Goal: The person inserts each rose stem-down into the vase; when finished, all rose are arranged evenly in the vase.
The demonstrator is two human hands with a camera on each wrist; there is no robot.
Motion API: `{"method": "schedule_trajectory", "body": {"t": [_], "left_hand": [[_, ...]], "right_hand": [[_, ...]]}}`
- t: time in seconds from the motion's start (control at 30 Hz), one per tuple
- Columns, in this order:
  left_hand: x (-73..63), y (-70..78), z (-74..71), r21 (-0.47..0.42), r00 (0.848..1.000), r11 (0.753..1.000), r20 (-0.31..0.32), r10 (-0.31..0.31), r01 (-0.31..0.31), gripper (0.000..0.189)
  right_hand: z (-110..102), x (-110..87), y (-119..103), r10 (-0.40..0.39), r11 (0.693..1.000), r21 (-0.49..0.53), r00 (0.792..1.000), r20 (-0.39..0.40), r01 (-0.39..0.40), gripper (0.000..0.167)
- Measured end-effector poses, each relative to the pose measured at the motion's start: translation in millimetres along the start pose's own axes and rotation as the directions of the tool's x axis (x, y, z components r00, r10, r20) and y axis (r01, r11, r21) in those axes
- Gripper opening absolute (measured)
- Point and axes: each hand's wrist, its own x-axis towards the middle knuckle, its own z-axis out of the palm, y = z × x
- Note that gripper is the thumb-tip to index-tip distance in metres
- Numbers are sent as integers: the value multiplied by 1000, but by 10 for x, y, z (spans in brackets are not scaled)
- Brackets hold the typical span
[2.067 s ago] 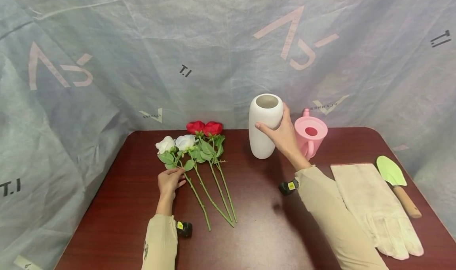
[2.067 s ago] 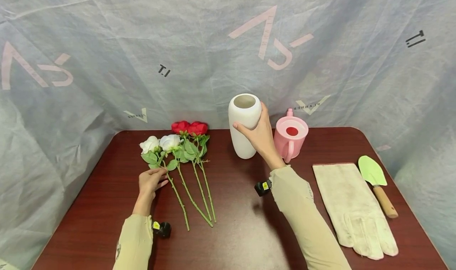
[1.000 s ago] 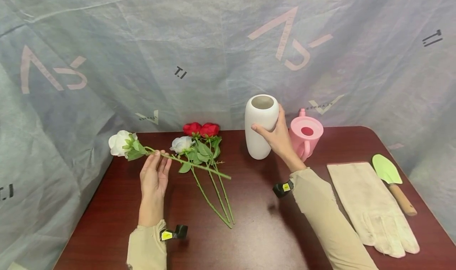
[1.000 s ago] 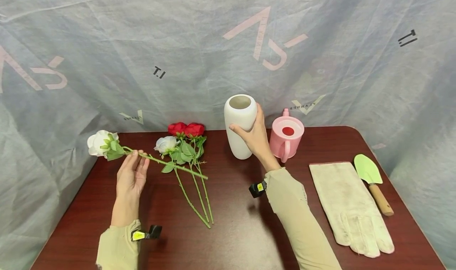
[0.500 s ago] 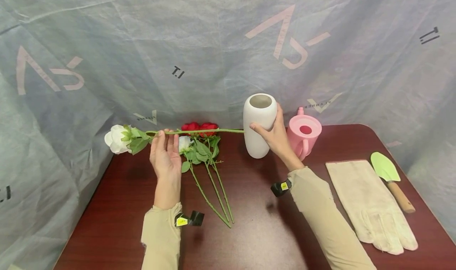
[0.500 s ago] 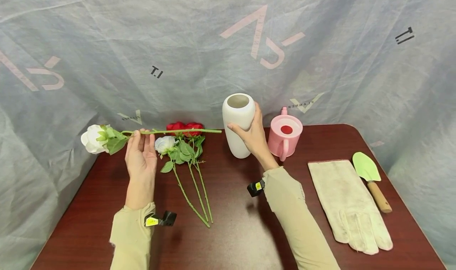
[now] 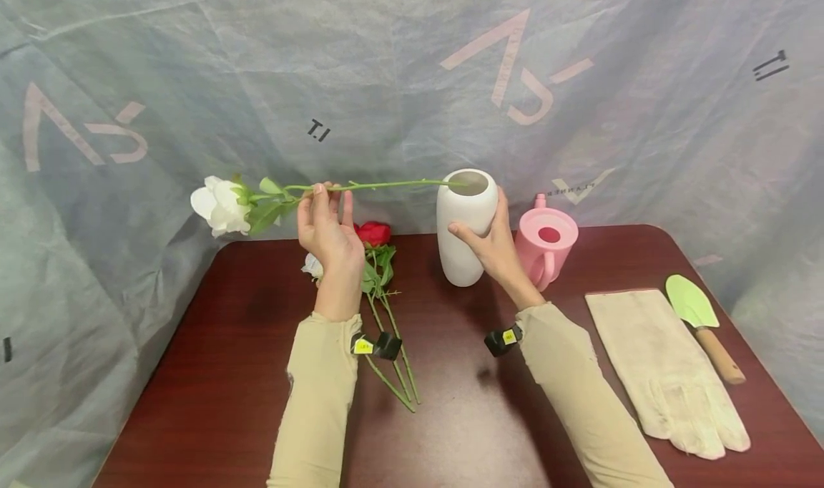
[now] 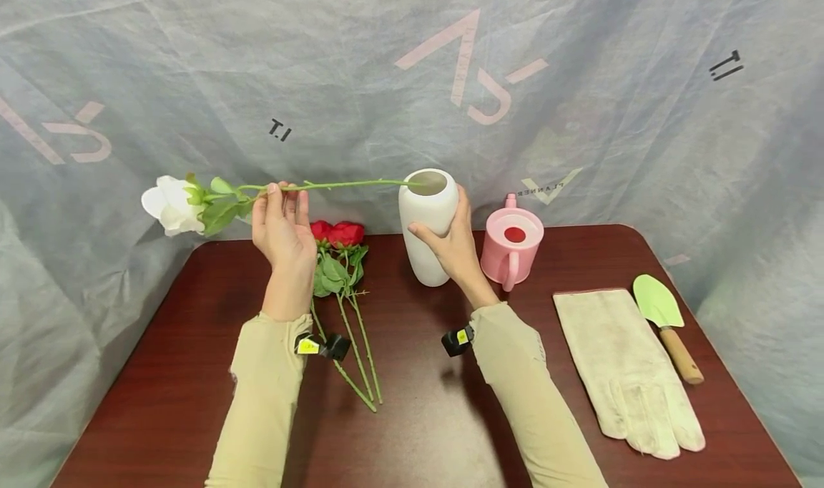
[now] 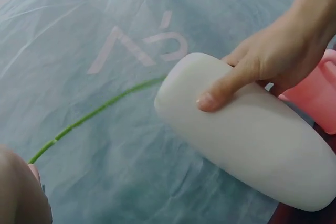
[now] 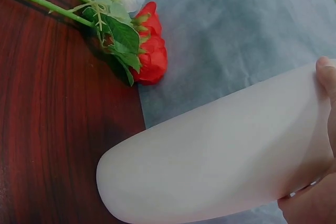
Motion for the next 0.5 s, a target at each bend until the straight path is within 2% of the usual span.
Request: {"method": "schedule_trajectory", "body": {"t": [0.23,0.33,0.5], "left_hand": [[-8,-84,140,72,999,996,9,52,-52,5],[-27,-112,202,106,996,991,48,72,-77,6],[-52,-167,307,127,988,988,133,72,-90,7]], "right_hand": [[22,-4,15,-11,1000,-13,1000,1,11,88],[10,-3,23,-19,1000,-12,1000,-6,19,89],[-22,-11,27,-22,1000,-10,1000,-14,22,89]]}}
